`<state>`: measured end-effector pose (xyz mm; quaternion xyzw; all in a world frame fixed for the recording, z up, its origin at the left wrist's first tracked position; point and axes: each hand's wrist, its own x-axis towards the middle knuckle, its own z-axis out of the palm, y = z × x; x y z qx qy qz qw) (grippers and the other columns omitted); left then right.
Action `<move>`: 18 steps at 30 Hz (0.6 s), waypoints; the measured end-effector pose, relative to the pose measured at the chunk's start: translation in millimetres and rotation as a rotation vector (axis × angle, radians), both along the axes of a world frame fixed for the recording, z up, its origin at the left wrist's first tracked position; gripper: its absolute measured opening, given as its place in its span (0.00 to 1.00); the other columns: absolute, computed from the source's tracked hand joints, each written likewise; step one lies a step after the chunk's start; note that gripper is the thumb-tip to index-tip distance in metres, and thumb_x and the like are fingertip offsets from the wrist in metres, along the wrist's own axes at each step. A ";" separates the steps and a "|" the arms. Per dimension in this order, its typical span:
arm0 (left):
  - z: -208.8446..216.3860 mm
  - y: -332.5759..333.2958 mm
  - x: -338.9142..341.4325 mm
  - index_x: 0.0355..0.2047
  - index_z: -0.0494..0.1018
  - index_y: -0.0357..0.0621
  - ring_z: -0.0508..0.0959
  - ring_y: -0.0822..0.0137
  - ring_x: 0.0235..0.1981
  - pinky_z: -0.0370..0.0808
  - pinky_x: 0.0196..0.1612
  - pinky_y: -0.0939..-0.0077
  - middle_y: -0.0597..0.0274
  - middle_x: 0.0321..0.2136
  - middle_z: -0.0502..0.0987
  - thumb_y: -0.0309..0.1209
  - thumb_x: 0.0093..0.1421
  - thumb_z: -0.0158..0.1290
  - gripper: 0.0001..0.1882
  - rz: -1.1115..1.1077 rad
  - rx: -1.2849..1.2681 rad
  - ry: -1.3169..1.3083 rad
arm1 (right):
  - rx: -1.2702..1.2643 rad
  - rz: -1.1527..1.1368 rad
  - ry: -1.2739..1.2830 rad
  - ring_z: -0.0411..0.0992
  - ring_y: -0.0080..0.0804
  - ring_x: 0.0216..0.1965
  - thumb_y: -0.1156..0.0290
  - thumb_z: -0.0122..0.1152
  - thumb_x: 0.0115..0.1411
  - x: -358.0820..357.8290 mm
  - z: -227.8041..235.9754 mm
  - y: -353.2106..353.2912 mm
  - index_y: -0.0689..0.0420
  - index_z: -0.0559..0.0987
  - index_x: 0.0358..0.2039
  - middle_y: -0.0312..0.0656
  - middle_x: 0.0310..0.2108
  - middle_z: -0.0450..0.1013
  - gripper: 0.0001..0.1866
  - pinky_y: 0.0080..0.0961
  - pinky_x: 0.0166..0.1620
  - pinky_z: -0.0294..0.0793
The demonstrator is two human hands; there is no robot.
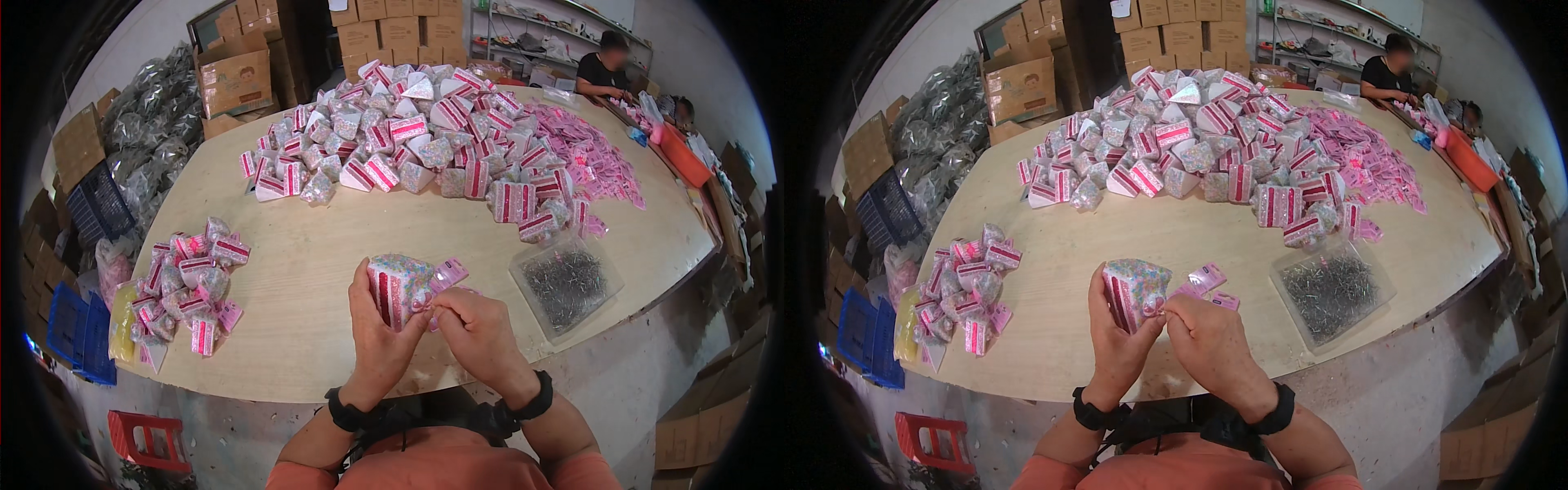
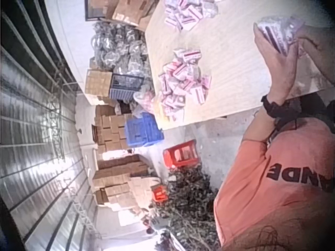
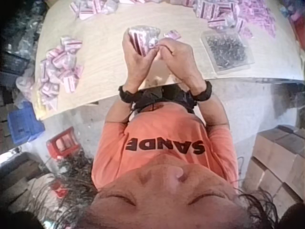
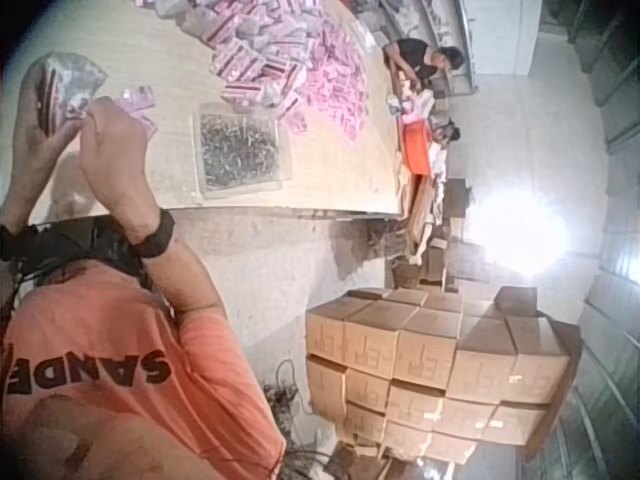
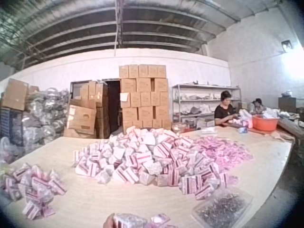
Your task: The person repeatedly picks up small, colorful items from a pile on a table, places them into clear plastic bags, and seals the bags using a handheld heat sealer. The sealed packages are then placed into a growing stack on the table.
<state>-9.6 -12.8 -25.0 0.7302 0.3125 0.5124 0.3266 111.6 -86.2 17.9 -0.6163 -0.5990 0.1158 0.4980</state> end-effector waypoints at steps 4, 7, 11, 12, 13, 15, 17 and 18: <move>-0.1 -0.5 1.5 0.57 0.49 0.31 0.63 0.53 0.50 0.62 0.53 0.66 0.45 0.49 0.60 0.25 0.41 0.64 0.47 0.012 0.015 0.002 | -0.008 -0.014 -0.001 0.71 0.39 0.24 0.77 0.49 0.52 0.2 -0.8 1.0 0.62 0.75 0.27 0.46 0.22 0.71 0.06 0.28 0.28 0.69; 0.0 -0.2 2.6 0.57 0.49 0.31 0.64 0.52 0.50 0.61 0.53 0.65 0.45 0.49 0.60 0.26 0.41 0.64 0.47 0.014 0.011 0.010 | -0.009 -0.027 -0.030 0.71 0.39 0.24 0.77 0.49 0.51 0.8 -0.9 1.3 0.62 0.75 0.26 0.47 0.21 0.71 0.05 0.28 0.28 0.68; 0.1 0.2 4.1 0.57 0.50 0.30 0.64 0.51 0.48 0.62 0.51 0.63 0.44 0.47 0.61 0.25 0.39 0.64 0.46 0.054 0.090 0.041 | -0.013 -0.045 -0.025 0.71 0.39 0.24 0.77 0.49 0.52 0.5 -1.4 2.9 0.62 0.75 0.26 0.47 0.21 0.71 0.05 0.29 0.28 0.68; 3.2 -1.2 5.0 0.56 0.50 0.30 0.64 0.50 0.47 0.62 0.50 0.63 0.44 0.47 0.62 0.25 0.39 0.64 0.46 0.071 0.116 0.055 | 0.000 -0.055 -0.024 0.71 0.39 0.23 0.77 0.50 0.52 0.2 -3.9 3.9 0.62 0.75 0.26 0.47 0.21 0.71 0.05 0.29 0.28 0.68; 5.1 -1.8 5.5 0.56 0.51 0.29 0.65 0.50 0.46 0.62 0.50 0.63 0.44 0.46 0.62 0.25 0.38 0.64 0.46 0.089 0.141 0.068 | 0.012 -0.065 -0.023 0.71 0.39 0.23 0.77 0.50 0.52 -0.1 -6.2 4.7 0.62 0.75 0.26 0.46 0.21 0.71 0.05 0.29 0.28 0.68; 6.1 -0.8 5.2 0.55 0.51 0.28 0.64 0.49 0.45 0.62 0.49 0.62 0.43 0.45 0.63 0.24 0.38 0.63 0.45 0.103 0.197 0.076 | 0.024 -0.063 -0.023 0.71 0.45 0.24 0.75 0.49 0.54 -0.9 -8.6 5.7 0.60 0.74 0.27 0.48 0.22 0.71 0.05 0.34 0.28 0.68; 5.8 -0.1 4.3 0.55 0.52 0.27 0.64 0.48 0.45 0.62 0.49 0.62 0.42 0.45 0.63 0.24 0.38 0.63 0.45 0.117 0.230 0.091 | 0.030 -0.069 -0.028 0.71 0.47 0.25 0.74 0.48 0.55 -1.9 -11.3 7.0 0.59 0.73 0.27 0.48 0.22 0.70 0.05 0.37 0.27 0.68; 4.6 0.4 3.8 0.55 0.52 0.27 0.64 0.48 0.45 0.62 0.49 0.61 0.42 0.45 0.63 0.24 0.38 0.63 0.44 0.124 0.236 0.101 | 0.030 -0.075 -0.033 0.71 0.48 0.25 0.73 0.49 0.55 -2.4 -13.0 7.9 0.59 0.73 0.27 0.48 0.22 0.70 0.05 0.38 0.27 0.68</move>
